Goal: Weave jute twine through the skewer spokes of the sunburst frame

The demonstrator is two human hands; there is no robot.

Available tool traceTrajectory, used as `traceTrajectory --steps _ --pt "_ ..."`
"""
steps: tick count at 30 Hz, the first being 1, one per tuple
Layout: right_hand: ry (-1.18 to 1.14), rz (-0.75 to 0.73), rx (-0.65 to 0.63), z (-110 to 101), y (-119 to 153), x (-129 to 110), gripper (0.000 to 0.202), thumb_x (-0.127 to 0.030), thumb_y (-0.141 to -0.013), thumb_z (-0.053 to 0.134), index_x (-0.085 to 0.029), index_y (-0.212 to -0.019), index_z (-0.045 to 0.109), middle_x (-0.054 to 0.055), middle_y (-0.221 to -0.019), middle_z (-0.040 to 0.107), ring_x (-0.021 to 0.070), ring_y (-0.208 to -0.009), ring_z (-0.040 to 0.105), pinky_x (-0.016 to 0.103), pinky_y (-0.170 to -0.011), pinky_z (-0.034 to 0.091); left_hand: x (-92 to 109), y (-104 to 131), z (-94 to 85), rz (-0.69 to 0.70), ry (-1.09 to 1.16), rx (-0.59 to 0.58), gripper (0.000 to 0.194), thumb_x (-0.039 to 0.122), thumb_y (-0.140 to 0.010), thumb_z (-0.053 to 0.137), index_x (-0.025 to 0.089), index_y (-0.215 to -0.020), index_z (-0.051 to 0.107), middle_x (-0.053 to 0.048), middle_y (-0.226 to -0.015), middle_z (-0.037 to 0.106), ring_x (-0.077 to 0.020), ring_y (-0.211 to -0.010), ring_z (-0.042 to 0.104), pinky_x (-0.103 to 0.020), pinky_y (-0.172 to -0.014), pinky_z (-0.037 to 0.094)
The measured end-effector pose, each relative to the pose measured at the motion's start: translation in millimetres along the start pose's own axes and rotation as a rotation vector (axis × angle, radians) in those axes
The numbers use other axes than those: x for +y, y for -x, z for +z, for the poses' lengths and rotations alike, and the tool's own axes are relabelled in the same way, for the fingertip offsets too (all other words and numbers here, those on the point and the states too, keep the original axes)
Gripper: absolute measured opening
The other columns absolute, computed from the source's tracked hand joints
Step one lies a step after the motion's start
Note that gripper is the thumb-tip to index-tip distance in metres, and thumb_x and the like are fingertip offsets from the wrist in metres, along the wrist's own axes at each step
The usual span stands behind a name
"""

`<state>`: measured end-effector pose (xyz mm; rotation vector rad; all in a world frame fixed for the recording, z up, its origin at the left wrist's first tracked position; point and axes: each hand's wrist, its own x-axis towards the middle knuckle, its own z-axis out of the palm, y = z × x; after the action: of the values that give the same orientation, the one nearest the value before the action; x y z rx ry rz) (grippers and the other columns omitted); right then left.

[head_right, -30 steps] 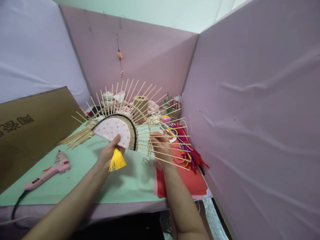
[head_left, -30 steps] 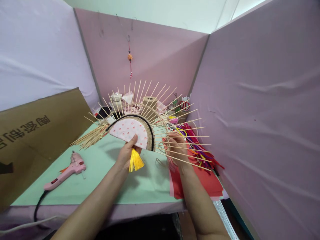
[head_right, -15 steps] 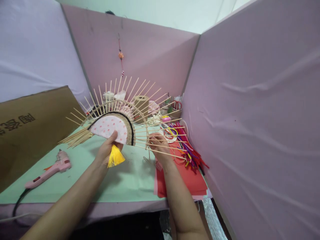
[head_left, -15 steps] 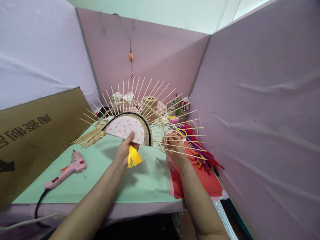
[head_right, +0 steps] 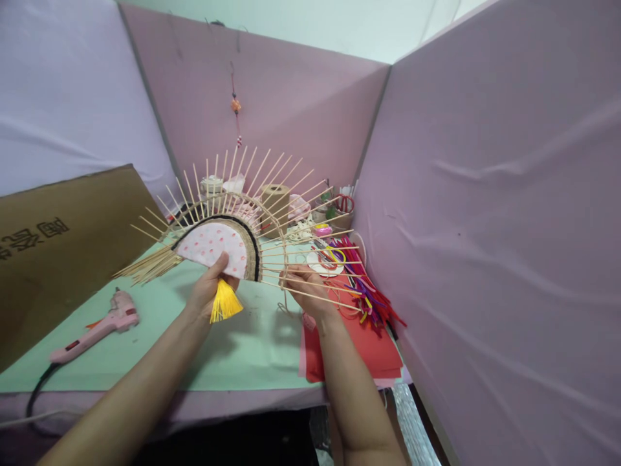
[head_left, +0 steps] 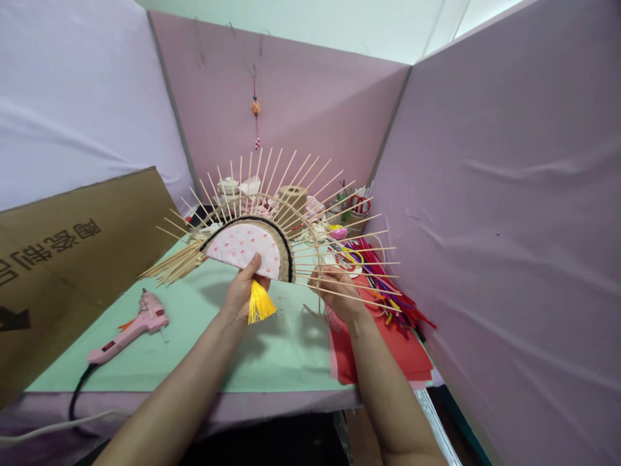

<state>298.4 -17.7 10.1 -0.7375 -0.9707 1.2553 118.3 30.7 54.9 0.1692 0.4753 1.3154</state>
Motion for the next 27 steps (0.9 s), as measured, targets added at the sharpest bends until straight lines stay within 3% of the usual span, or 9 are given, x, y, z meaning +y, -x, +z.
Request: traceTrajectory --steps 11,16,22,27 --pt "-0.035 0.024 -0.016 2.9 2.2 -0.6 0.017 -0.024 -0.061 0.079 -0.018 -0.069 0.065 -0.001 -0.067 0.059 0.0104 -0.062 0.053 0.024 -0.062 0.042 1.7 0.6 4.4 0.034 0.014 -0.015 0.031 0.002 -0.086 0.052 0.015 -0.112 0.061 -0.005 -0.089 0.075 -0.0107 -0.076 0.071 -0.022 -0.083 0.055" --pt "-0.159 0.049 -0.063 8.6 3.4 -5.6 0.02 -0.038 -0.073 0.07 -0.021 -0.079 0.06 0.001 -0.075 0.065 0.016 -0.071 0.061 0.032 -0.071 0.05 8.2 -5.1 9.4 0.041 0.052 -0.01 0.029 0.003 -0.086 0.052 0.014 -0.11 0.062 -0.005 -0.085 0.075 -0.011 -0.074 0.071 -0.021 -0.081 0.056" --pt "0.073 0.037 -0.161 2.1 8.9 -10.5 0.022 -0.03 -0.075 0.066 -0.022 -0.092 0.056 0.0 -0.073 0.065 0.0122 -0.059 0.056 0.028 -0.062 0.045 19.8 -11.9 18.6 0.099 0.047 -0.072 0.031 0.002 -0.085 0.052 0.015 -0.111 0.062 -0.005 -0.086 0.075 -0.0119 -0.078 0.071 -0.022 -0.082 0.055" --pt "0.36 0.105 -0.19 -14.0 14.3 -14.6 0.033 -0.022 -0.071 0.07 -0.023 -0.1 0.054 0.0 -0.083 0.064 0.0123 -0.074 0.058 0.025 -0.067 0.043 31.7 -14.3 27.4 0.178 0.009 -0.098 0.032 0.0 -0.083 0.055 0.015 -0.109 0.062 -0.005 -0.089 0.075 -0.0118 -0.081 0.071 -0.021 -0.084 0.055"
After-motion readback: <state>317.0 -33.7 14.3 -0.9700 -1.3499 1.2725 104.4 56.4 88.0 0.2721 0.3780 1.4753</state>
